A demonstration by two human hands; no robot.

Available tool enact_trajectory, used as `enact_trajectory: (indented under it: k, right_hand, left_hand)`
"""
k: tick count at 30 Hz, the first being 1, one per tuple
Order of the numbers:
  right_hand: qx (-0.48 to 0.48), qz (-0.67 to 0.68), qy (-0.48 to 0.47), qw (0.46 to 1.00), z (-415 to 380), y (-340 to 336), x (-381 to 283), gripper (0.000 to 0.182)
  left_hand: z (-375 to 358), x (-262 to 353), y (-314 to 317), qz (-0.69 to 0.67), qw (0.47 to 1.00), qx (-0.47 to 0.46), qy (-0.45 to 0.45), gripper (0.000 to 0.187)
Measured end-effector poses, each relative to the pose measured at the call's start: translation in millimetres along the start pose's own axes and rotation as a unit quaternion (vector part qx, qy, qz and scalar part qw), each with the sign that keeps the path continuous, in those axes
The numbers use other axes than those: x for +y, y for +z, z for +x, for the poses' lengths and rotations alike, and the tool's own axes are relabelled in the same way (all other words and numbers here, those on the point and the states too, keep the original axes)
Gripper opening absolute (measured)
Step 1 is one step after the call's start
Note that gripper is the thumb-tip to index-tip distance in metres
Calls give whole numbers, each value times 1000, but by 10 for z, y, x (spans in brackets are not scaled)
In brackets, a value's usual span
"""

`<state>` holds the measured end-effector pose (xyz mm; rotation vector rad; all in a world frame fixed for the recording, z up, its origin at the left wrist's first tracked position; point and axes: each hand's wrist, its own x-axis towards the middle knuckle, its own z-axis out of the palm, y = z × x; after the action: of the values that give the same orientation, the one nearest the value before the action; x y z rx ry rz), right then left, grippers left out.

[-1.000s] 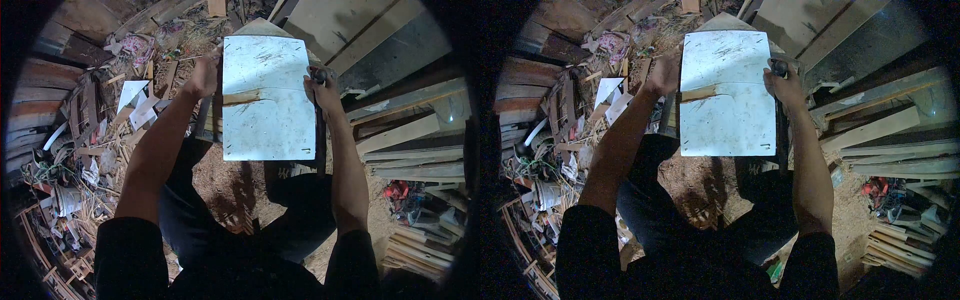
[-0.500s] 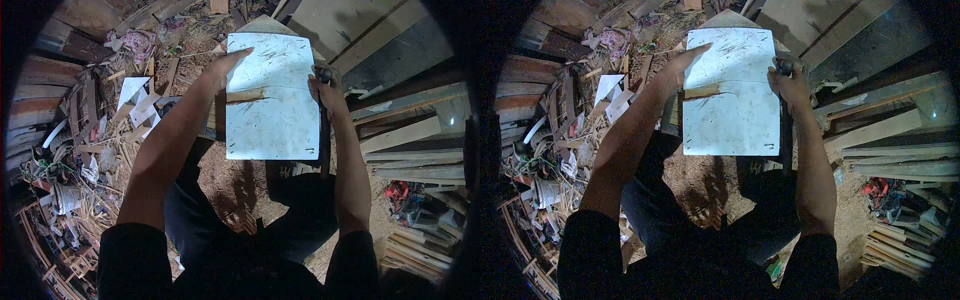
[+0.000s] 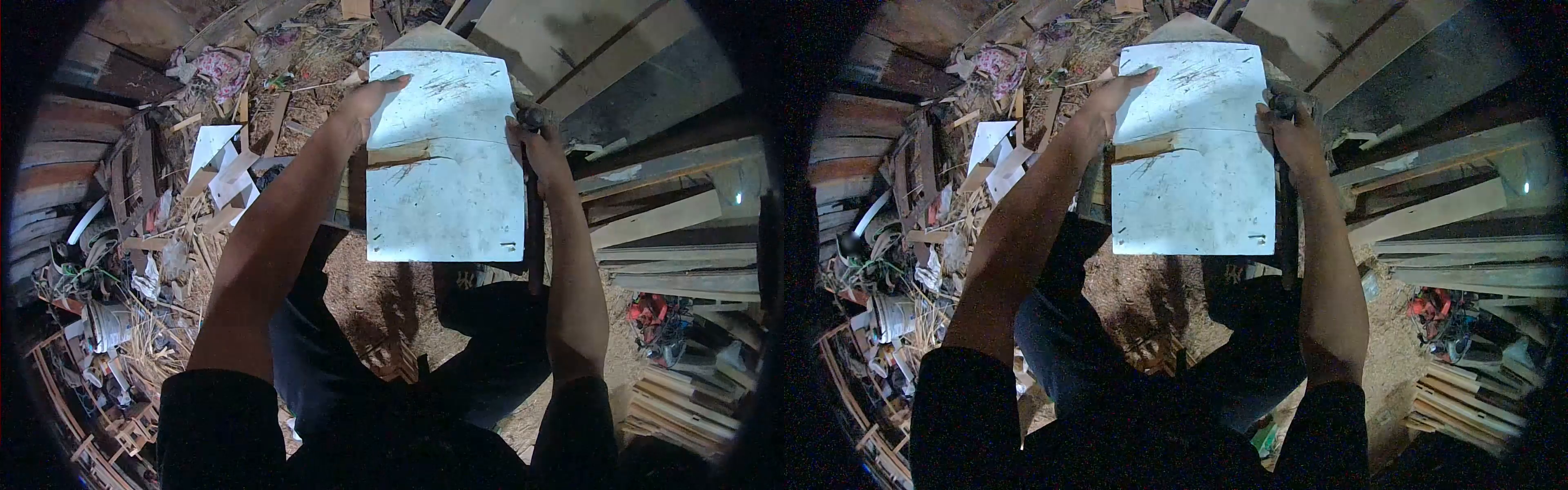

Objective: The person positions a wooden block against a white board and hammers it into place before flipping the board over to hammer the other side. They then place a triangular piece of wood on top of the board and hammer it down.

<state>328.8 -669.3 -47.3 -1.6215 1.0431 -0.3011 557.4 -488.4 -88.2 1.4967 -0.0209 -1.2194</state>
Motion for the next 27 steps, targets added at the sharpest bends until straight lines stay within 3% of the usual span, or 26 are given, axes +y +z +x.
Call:
enact_trajectory:
  k: [2,5,8,10,11,13,16,18,19,21,23,25,27]
  right_hand:
    - [0,-26,-20,999,57,-40,45,31]
    - [12,-83,28,996,22,-102,-51,33]
    - [57,5,96,994,-62,-146,-135,37]
    - [98,-40,-19,994,24,-326,-24,32]
    - [47,-58,3,997,259,-550,123,28]
    - [53,-45,-3,998,214,-688,-3,27]
    - [47,29,-25,998,-17,-762,-312,27]
    - [69,119,-113,984,-296,-518,-591,34]
    - [68,117,-114,984,-306,-461,-596,34]
    - [52,-52,-105,992,-305,-376,-537,48]
    - [12,-80,-159,984,-311,-276,-455,51]
    - [-53,-66,-241,967,-376,-177,-485,58]
    - [-64,-79,-275,956,-448,19,-636,59]
  left_hand:
    - [5,-9,-10,27,999,20,2,73]
    - [-230,74,86,34,999,17,28,73]
    - [-98,20,22,-27,999,-39,24,72]
    - [-296,119,129,35,999,30,26,72]
    - [-248,94,94,33,999,29,24,72]
    - [-107,42,1,-71,995,-73,1,72]
    - [-79,31,6,10,1000,-11,19,73]
    - [58,-30,-44,21,999,-10,27,70]
    - [143,-67,-71,33,999,-8,36,66]
    - [209,-126,-82,24,999,-1,40,64]
    - [215,-126,-84,18,999,5,44,61]
    - [139,-104,-98,-58,995,-68,41,75]
    - [202,-129,-119,-50,996,-58,45,74]
